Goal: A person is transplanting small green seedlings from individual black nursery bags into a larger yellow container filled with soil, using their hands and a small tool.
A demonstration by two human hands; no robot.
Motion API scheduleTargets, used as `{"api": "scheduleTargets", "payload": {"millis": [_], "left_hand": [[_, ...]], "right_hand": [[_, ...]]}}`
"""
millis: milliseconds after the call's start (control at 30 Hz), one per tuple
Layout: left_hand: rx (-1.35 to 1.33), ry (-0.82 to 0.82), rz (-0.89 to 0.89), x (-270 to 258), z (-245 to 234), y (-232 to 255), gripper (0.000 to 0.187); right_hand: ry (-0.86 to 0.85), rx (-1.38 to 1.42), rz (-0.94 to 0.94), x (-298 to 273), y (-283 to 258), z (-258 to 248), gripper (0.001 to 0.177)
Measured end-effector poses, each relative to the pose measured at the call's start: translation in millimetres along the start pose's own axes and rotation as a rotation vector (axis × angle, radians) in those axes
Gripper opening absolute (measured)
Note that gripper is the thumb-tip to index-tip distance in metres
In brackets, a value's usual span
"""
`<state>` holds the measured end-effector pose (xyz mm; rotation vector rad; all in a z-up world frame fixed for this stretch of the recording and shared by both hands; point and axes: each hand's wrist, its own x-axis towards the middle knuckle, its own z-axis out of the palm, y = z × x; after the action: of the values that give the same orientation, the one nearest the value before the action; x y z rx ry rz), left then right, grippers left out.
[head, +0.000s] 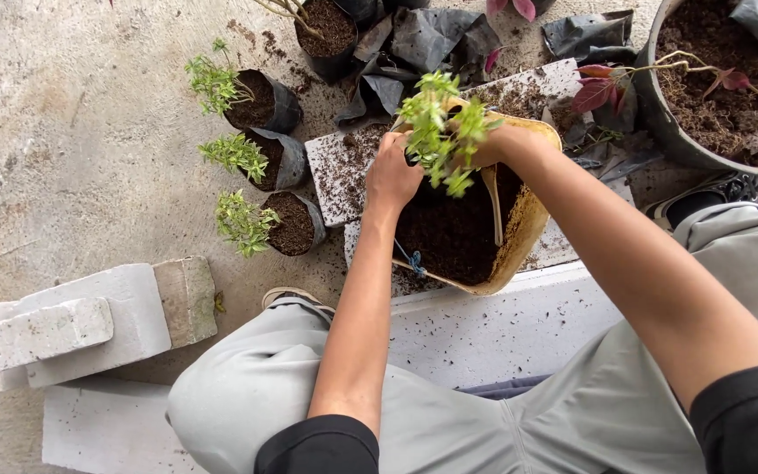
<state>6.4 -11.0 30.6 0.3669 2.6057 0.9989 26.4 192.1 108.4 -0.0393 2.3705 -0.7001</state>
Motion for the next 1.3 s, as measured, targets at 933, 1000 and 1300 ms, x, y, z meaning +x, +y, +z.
{"api": "scheduleTargets", "payload": {"millis": [933,1000,1300], "left_hand": [[0.529,0.105,0.788,23.9,-2.5,32.4,0.028],[0.551,0.010,0.786,27.9,-24.2,45.1,0.031],[0.661,0.117,0.855,6.3,-91.8,76.2,0.029]], "right_hand": [[0.089,0.008,0.248,-56.2,66.5,69.9,0.036],[0.267,-0.192,0.220,-28.7,79.8,94.0,0.040],[0.261,-0.124,0.551,3.8,60.6,137.7,0.061]]}}
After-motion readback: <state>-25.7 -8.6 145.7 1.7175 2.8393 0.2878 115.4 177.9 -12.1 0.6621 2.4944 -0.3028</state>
